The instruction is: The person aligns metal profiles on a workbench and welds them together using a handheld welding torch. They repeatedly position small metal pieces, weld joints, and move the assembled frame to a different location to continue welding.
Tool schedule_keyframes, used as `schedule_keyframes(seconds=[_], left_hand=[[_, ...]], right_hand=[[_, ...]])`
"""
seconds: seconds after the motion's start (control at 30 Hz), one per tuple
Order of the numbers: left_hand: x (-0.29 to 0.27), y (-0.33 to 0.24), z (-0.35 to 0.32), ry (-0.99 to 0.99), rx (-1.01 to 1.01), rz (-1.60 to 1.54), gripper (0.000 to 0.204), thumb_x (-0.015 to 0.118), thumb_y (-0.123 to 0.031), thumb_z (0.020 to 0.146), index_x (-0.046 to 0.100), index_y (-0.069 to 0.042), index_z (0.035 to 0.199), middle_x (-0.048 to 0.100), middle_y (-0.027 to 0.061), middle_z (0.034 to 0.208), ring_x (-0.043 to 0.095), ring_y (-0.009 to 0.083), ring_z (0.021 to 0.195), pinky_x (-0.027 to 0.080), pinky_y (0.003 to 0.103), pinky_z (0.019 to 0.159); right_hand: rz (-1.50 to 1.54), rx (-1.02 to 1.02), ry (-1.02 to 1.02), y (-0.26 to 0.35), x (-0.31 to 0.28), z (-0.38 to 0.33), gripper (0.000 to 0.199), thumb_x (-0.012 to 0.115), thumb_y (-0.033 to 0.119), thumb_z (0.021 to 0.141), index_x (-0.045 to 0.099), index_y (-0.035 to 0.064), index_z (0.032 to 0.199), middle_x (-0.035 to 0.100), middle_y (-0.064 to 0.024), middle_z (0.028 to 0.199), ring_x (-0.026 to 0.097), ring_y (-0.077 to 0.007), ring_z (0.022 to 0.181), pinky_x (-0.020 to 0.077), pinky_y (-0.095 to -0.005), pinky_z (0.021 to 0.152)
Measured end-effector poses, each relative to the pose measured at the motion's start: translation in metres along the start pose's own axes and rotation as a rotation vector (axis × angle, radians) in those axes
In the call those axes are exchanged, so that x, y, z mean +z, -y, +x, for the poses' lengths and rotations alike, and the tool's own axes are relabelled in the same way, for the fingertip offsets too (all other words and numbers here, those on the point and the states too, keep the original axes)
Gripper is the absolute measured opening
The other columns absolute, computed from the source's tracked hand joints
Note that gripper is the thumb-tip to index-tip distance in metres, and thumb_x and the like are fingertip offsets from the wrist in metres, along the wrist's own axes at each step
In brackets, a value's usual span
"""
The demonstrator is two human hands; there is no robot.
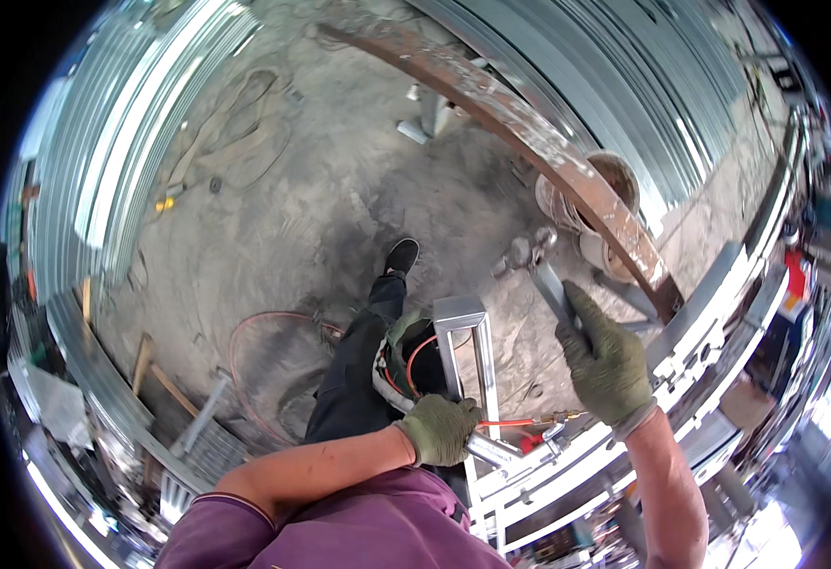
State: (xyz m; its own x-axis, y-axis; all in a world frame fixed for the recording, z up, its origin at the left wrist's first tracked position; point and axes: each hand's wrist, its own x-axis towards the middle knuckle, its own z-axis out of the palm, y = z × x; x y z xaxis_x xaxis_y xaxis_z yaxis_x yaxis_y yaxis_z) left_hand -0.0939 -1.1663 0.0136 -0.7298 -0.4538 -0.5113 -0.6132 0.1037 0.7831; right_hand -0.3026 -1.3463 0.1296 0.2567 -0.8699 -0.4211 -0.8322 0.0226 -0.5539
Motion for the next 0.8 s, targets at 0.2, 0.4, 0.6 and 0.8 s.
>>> schedule_keyframes(seconds=[0.2,0.4,0.6,0.8], left_hand=[[0.006,0.0,0.001,-0.048,0.01,0.009,0.053,0.073,-0.031,0.088,0.062,0.003,0.127,0.076,0.0177,0.11,0.078,0.0374,0.088,0.059,0.051,0.069],[0.008,0.003,0.003,-0.09,0.09,-0.006,0.047,0.075,-0.028,0.087,0.068,0.004,0.12,0.077,0.018,0.104,0.079,0.0359,0.088,0.06,0.048,0.068],[0.02,0.005,0.011,-0.099,0.207,-0.065,0.038,0.066,-0.021,0.091,0.07,0.001,0.122,0.077,0.0173,0.111,0.08,0.0346,0.091,0.06,0.049,0.069],[0.009,0.011,0.003,-0.1,0.186,-0.12,0.038,0.066,-0.021,0.091,0.07,0.001,0.123,0.077,0.0177,0.111,0.08,0.0349,0.092,0.061,0.05,0.07]], right_hand=[[-0.371,-0.301,0.18,0.074,-0.005,0.051,0.044,0.071,0.016,0.102,0.068,0.0152,0.146,0.077,-0.0212,0.113,0.078,-0.0305,0.092,0.0607,-0.0372,0.079],[-0.196,-0.138,0.073,0.122,-0.011,0.117,0.039,0.063,0.018,0.11,0.067,0.0193,0.149,0.079,-0.0102,0.095,0.071,-0.009,0.085,0.0585,-0.0312,0.074],[-1.106,-0.019,0.696,0.1,0.047,0.107,0.05,0.048,0.03,0.113,0.046,0.0288,0.163,0.076,-0.024,0.114,0.074,-0.0425,0.105,0.058,-0.0533,0.094],[-0.767,0.163,0.362,0.157,0.043,0.147,0.043,0.065,0.032,0.107,0.066,0.0228,0.149,0.08,-0.0175,0.115,0.076,-0.027,0.086,0.0591,-0.0367,0.084]])
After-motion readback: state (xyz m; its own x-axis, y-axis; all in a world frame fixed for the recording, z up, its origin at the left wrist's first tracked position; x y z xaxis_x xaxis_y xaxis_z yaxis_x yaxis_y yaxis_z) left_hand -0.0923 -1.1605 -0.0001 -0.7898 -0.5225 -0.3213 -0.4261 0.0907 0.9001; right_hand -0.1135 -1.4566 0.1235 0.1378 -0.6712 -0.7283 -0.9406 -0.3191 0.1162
